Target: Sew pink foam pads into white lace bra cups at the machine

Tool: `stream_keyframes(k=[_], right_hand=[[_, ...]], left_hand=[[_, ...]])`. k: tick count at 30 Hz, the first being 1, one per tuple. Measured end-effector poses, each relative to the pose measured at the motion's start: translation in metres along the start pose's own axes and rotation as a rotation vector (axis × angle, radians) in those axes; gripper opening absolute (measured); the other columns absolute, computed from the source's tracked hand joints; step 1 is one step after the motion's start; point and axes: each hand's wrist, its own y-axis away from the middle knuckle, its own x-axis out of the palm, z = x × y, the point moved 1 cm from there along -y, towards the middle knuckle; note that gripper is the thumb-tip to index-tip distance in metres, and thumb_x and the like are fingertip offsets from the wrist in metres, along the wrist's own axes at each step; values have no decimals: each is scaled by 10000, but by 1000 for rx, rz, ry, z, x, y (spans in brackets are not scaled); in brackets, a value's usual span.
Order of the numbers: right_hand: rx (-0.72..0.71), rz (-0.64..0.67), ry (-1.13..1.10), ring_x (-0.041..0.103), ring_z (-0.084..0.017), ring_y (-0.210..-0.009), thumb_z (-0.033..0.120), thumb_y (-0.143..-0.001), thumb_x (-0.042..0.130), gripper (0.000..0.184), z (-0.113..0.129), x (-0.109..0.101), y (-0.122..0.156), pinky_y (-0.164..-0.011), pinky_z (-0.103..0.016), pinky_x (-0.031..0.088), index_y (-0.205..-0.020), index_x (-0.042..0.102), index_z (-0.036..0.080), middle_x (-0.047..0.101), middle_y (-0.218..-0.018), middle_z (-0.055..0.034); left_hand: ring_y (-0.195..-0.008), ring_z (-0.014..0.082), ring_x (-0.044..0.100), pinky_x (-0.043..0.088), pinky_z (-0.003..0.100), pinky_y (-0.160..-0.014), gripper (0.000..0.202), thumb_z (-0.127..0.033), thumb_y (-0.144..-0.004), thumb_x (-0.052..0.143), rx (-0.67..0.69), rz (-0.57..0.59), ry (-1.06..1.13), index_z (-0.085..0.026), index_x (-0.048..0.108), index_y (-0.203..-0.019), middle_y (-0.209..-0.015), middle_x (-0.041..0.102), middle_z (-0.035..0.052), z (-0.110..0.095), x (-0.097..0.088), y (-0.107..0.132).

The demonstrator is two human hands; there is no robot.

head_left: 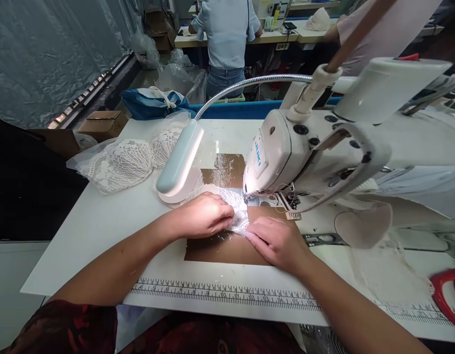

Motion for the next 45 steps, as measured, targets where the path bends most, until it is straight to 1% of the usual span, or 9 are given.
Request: stream_keyframes(k=[3,5,8,10,14,19,28,39,45], right_hand=[[-10,-2,38,533,-146,-662,218,-929,451,255,2,1,3,-624,-263,352,-792,661,170,605,-698,-34],[-9,-5,49,529,-149,-662,208,-926,454,244,2,1,3,-624,-268,346,-795,655,163,604,-702,-31],[-2,-9,59,519,-151,-650,202,-926,452,247,3,1,3,-616,-274,333,-784,650,163,596,-696,-25],[2,-10,61,517,-152,-649,203,-927,449,253,4,1,3,-616,-276,330,-781,651,165,594,-693,-24],[-3,-10,60,514,-153,-651,201,-924,453,239,5,1,4,-622,-277,332,-793,650,167,595,-698,-22],[-2,-38,92,520,-151,-650,195,-917,468,234,4,2,4,-614,-278,328,-770,648,173,594,-685,-18],[-12,-72,131,521,-136,-632,166,-915,457,248,4,2,4,-603,-262,333,-776,662,166,585,-657,-21],[0,-113,192,502,-118,-601,201,-951,427,298,2,4,2,-566,-246,318,-804,684,168,578,-643,-22],[2,-94,230,519,-119,-600,194,-940,447,256,0,5,1,-558,-253,327,-888,696,171,606,-675,-21]], left_hand=[[-761,171,550,397,301,-734,268,-294,-936,402,7,-23,-98,-147,623,-893,-839,620,65,-2,6,-1],[-827,182,563,409,318,-777,279,-283,-943,387,27,-41,-124,-150,624,-1007,-999,629,85,-4,11,-2],[-944,206,552,415,346,-840,319,-283,-947,377,43,-63,-147,-174,578,-1170,-1229,568,93,-5,18,-3],[-957,215,539,417,357,-844,327,-283,-935,400,36,-71,-176,-180,564,-1199,-1285,539,89,-6,23,-4],[-931,222,527,416,364,-816,346,-285,-908,445,28,-83,-235,-172,553,-1217,-1324,511,95,-6,28,-5],[-915,222,513,413,372,-797,368,-325,-917,426,3,-66,-279,-176,539,-1235,-1357,492,60,-5,27,-7],[-843,202,480,375,358,-747,402,-268,-973,269,67,-86,-382,-141,549,-1233,-1339,514,57,-6,31,-9],[-853,206,474,374,345,-754,363,-242,-916,415,33,-109,-403,-130,549,-1235,-1352,505,80,0,29,-11],[-865,189,488,366,348,-783,360,-181,-931,369,123,-101,-424,-156,534,-1251,-1344,512,74,1,31,-10]])
